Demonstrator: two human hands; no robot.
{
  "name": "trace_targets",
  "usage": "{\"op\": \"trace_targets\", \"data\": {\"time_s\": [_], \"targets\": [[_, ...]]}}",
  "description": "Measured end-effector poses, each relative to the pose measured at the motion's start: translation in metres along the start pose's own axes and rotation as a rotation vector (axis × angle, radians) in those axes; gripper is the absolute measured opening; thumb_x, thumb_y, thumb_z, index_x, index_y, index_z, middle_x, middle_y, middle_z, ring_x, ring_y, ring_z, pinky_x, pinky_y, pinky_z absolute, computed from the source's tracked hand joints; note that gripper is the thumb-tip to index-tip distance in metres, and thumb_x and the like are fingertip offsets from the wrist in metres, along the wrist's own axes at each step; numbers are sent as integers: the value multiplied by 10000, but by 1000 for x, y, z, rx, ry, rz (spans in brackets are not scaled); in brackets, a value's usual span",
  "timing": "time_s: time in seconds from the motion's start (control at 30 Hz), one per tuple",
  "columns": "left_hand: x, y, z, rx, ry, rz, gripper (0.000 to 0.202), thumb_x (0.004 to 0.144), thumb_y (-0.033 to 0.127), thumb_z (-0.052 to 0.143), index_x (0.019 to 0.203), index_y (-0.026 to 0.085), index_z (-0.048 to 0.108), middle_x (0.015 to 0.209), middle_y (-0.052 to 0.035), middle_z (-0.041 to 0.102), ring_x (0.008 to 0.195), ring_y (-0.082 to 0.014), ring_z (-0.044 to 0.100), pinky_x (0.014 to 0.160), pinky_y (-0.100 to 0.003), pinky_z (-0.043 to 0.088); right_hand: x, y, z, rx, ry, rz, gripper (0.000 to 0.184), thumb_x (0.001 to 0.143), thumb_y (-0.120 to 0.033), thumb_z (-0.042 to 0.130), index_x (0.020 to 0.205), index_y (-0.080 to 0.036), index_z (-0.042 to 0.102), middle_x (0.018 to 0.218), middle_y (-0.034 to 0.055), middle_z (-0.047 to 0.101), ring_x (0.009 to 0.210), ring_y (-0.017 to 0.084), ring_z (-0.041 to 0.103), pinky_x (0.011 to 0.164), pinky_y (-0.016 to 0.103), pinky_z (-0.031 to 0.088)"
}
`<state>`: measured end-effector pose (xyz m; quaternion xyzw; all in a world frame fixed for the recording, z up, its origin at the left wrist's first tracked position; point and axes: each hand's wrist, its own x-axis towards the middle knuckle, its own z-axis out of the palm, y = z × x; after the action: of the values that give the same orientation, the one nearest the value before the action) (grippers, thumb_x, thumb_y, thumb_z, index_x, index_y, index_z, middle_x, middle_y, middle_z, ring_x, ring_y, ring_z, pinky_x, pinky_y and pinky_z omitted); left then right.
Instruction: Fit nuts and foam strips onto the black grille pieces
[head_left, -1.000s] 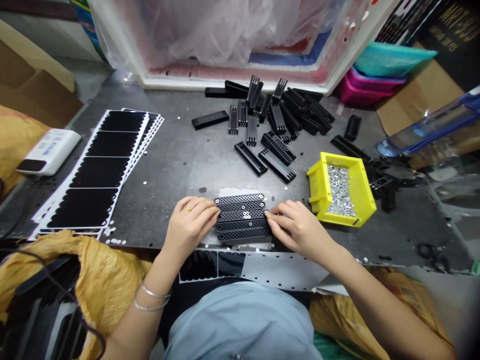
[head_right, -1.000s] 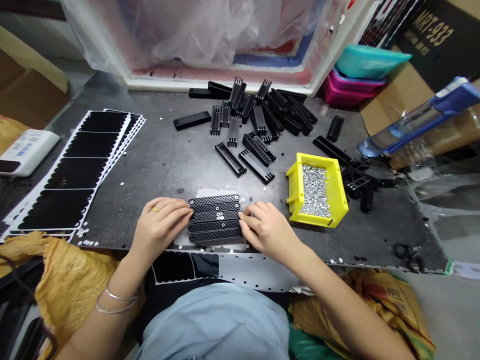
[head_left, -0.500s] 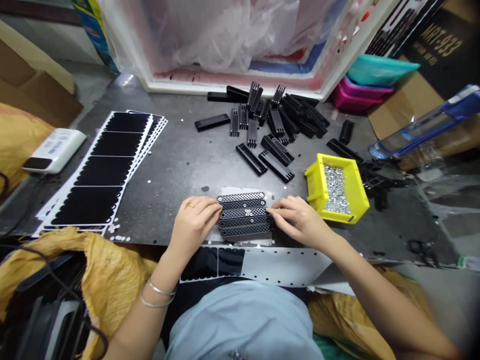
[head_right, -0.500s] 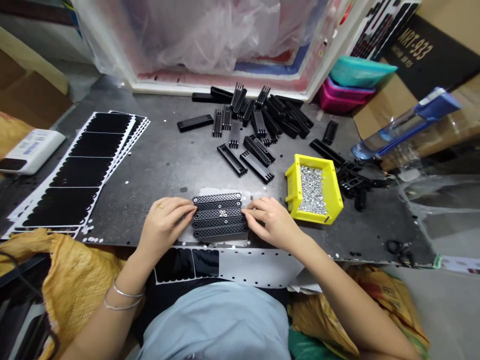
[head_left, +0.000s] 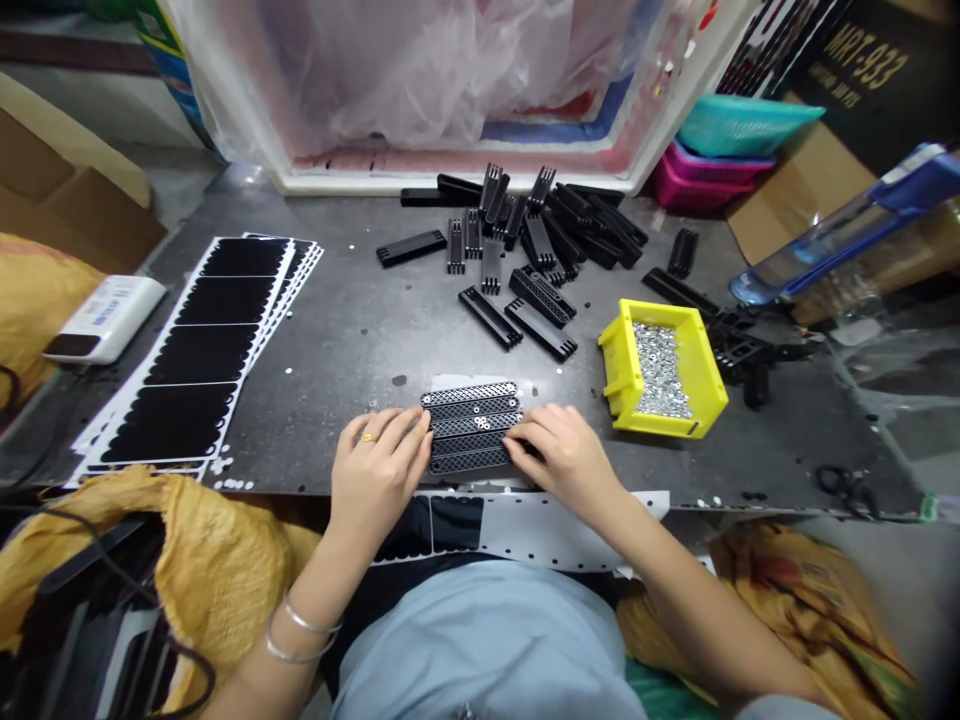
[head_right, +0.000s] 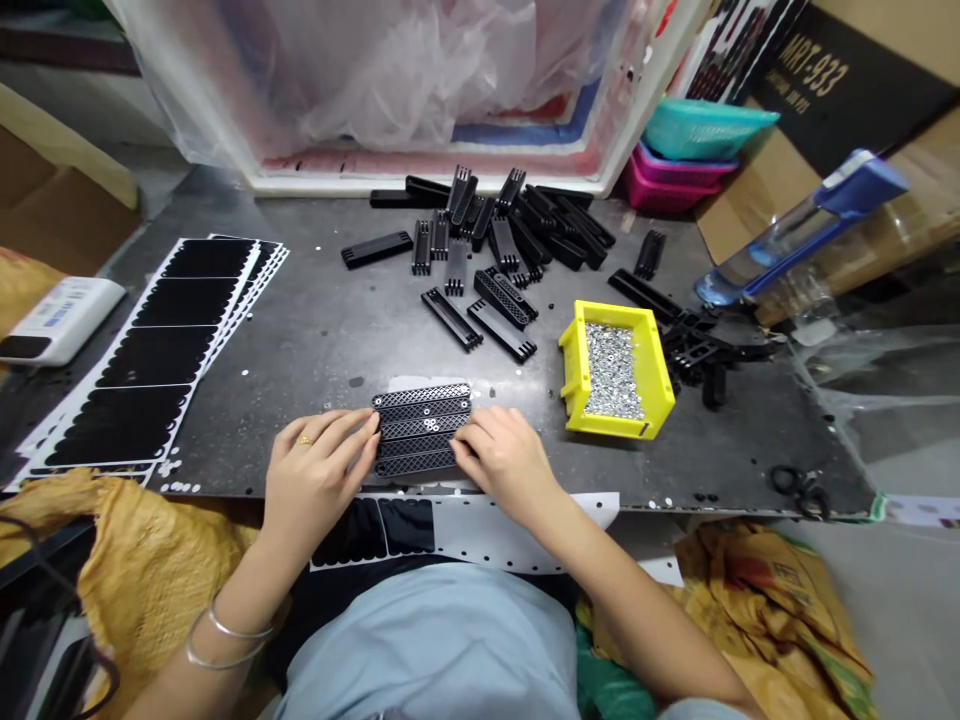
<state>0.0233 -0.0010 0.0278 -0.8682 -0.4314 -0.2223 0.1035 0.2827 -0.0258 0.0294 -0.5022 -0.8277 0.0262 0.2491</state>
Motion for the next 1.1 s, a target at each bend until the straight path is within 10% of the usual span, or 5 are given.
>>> {"op": "trace_targets", "data": {"time_s": [0.33, 0.63, 1.1], "targets": [[7, 15, -5, 4, -44, -46, 210, 1007, 176, 579, 1160, 112, 707, 1202, -126, 761, 1077, -307, 695, 960, -475, 470, -19, 0, -20, -409, -53, -312, 224, 1004, -169, 588, 1090, -23, 734, 932, 121, 727, 879, 238, 582, 749, 370, 404], [20, 16, 21, -343, 3, 205, 213, 1028, 153, 549, 1191, 121, 683, 1145, -104, 760, 1056, -233, 692, 947, -392, 552, -5, -24, -18, -485, -152, -189, 239, 987, -194, 569, 842, -105, 738, 814, 106, 649, 773, 251, 538, 688, 397, 354], [20, 7, 18, -369, 29, 163, 120, 1034, 187, 570, 1005, 166, 684, 1002, -43, 772, 938, -189, 690, 935, -375, 483, -2, -30, -16, -485, -153, -149, 265, 996, -193, 551, 794, -123, 707, 771, 99, 626, 746, 232, 502, 681, 390, 307]]}}
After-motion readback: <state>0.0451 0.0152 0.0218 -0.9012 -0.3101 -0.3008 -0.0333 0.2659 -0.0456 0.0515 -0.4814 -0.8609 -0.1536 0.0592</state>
